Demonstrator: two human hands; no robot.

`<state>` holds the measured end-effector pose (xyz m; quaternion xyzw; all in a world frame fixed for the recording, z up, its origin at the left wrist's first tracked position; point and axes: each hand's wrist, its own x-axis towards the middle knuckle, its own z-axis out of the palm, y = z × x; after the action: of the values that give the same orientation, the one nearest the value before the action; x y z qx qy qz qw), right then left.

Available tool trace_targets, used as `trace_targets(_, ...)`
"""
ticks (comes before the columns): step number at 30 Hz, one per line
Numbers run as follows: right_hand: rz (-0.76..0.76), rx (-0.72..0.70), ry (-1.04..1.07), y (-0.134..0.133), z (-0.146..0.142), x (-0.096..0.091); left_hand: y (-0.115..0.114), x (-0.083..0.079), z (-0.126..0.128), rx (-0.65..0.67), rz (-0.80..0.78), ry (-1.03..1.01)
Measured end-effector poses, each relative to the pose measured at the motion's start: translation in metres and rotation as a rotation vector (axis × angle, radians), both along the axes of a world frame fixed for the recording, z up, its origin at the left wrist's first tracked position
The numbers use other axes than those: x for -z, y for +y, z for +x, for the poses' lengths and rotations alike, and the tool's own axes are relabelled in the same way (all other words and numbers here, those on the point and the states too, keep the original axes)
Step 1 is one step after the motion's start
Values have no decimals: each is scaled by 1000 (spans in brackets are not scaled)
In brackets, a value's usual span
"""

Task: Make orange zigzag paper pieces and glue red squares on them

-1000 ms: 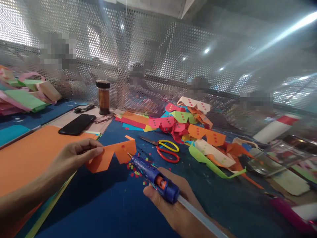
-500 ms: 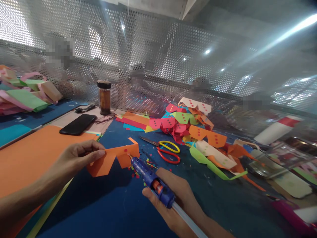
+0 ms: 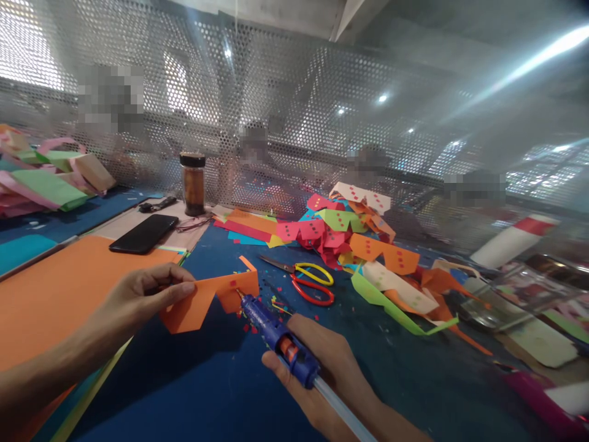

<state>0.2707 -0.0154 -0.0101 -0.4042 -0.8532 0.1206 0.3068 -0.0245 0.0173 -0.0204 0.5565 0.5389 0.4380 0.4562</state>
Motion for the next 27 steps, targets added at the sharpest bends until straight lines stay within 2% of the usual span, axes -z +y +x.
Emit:
trace_targets(10,-4,-24,30,1,1,1,-1,-1,-1,-3,-22,15)
trace_targets(20,-22,-24,-7,1,1,-2,-6,-10,5,-34,-1,42)
trace_targets(27,-16,-16,-14,-1,3,-8,-3,-6,2,-21,-20,49)
